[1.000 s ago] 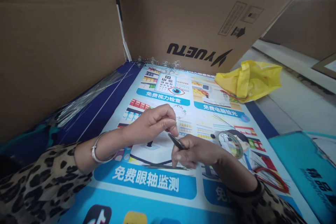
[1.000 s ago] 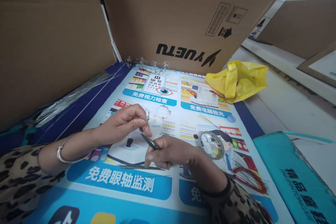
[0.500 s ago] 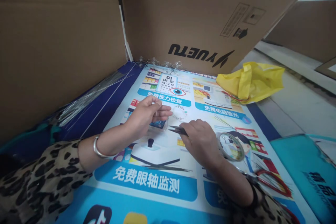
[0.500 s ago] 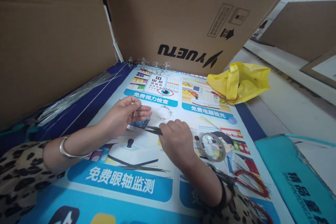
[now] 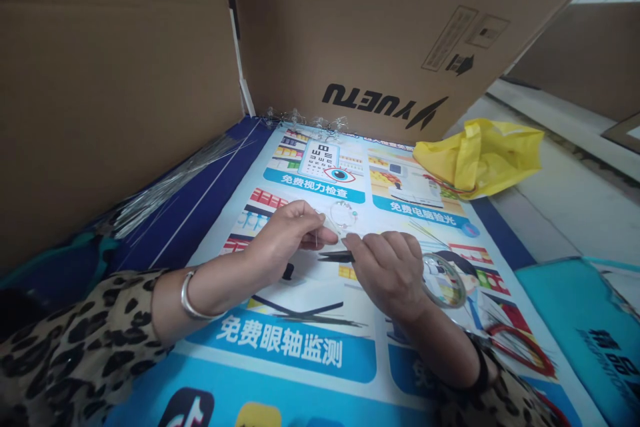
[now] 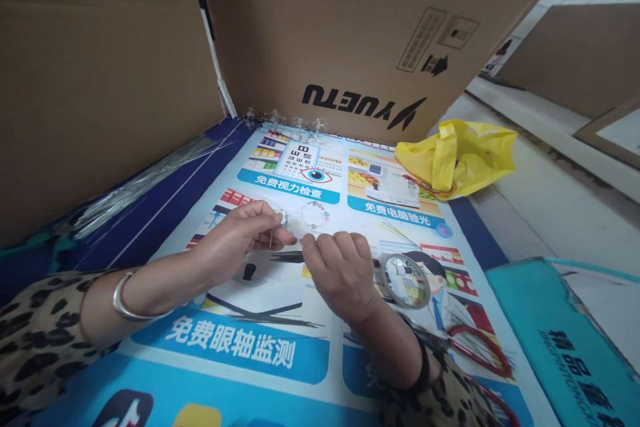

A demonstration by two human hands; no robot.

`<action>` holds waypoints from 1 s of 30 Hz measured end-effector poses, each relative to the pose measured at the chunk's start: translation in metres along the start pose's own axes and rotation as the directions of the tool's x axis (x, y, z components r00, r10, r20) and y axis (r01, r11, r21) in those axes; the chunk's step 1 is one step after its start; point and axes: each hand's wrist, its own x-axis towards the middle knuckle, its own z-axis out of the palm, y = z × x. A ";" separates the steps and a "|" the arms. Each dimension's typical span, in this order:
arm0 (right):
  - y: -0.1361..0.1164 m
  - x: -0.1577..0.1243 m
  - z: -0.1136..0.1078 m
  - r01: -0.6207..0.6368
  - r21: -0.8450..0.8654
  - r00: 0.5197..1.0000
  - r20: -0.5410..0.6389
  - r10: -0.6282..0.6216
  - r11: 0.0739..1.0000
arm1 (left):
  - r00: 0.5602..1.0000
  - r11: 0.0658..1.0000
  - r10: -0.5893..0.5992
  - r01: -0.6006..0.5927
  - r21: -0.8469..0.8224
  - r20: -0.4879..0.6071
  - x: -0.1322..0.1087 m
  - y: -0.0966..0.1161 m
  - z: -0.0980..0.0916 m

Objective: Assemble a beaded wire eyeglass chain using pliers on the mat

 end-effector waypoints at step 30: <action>-0.002 0.005 0.001 0.034 -0.071 0.999 0.015 -0.033 0.997 | 1.000 0.995 0.016 -0.016 0.100 0.003 -0.003 -0.003 0.004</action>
